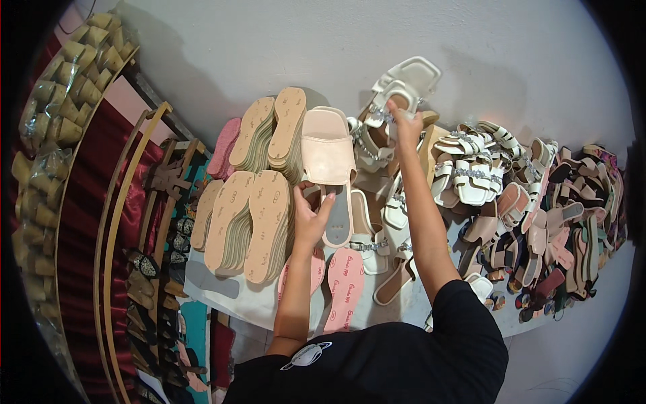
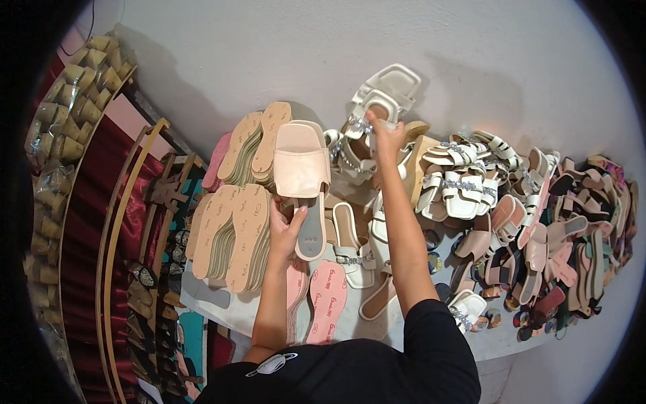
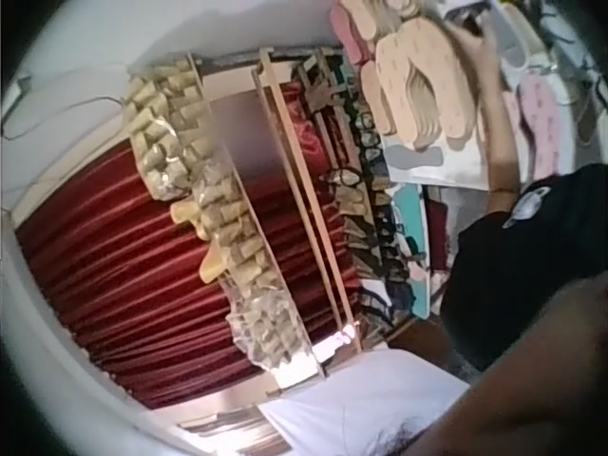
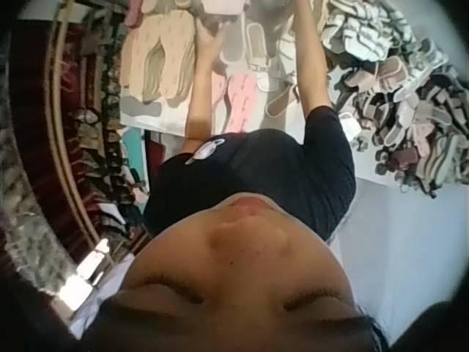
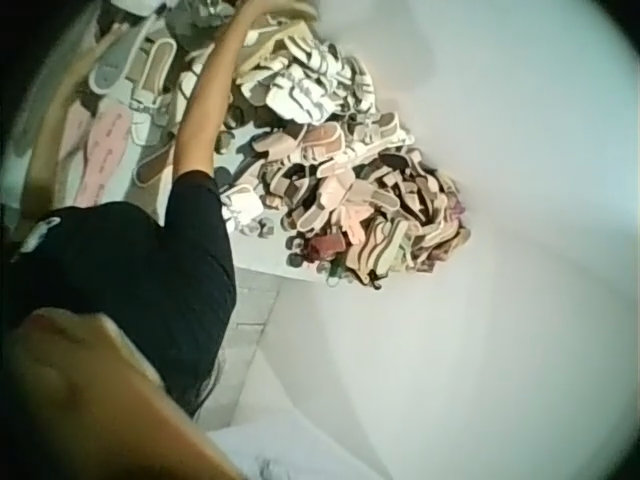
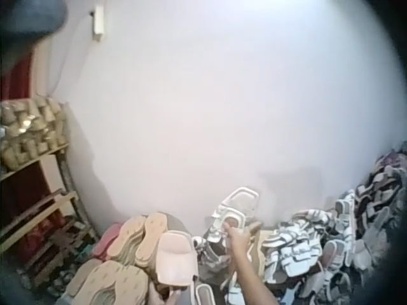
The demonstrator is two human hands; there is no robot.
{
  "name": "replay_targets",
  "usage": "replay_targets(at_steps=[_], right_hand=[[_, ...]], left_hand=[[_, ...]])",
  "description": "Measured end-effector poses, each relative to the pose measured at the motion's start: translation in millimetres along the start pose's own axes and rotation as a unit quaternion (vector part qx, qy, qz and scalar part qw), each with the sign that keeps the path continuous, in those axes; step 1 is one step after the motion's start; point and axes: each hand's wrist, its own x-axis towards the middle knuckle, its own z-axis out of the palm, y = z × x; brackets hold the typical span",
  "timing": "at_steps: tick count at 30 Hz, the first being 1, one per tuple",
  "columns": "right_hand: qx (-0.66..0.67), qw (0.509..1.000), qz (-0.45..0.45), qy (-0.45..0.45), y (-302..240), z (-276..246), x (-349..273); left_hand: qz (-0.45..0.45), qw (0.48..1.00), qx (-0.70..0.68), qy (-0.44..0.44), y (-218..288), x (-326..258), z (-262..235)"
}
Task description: Sorting and inspecting shoe insoles and assembled sandals on a workbench.
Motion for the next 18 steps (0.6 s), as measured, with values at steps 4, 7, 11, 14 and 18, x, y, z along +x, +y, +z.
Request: replay_targets(at_steps=[4,7,11,14,18], right_hand=[[-0.004,0.995,-0.091,0.028,-36.1,4.3,3.8],[-0.032,0.996,-0.084,0.016,-57.4,-19.2,18.5],[-0.054,0.997,-0.048,0.027,-90.8,-73.7,49.6],[-0.208,0.974,-0.081,0.043,-129.4,-125.7,62.8],[-0.208,0.977,-0.008,0.046,-171.1,-194.1,70.6]], left_hand=[[0.034,0.999,0.014,0.008,-9.3,-1.9,-5.0],[0.026,1.0,-0.003,0.003,-13.8,-2.6,6.7],[-0.014,1.0,0.005,-0.024,-25.5,0.3,23.9],[-0.038,0.997,0.018,-0.06,-28.9,0.1,38.6],[-0.027,0.996,0.022,-0.086,-34.7,-3.8,65.8]])
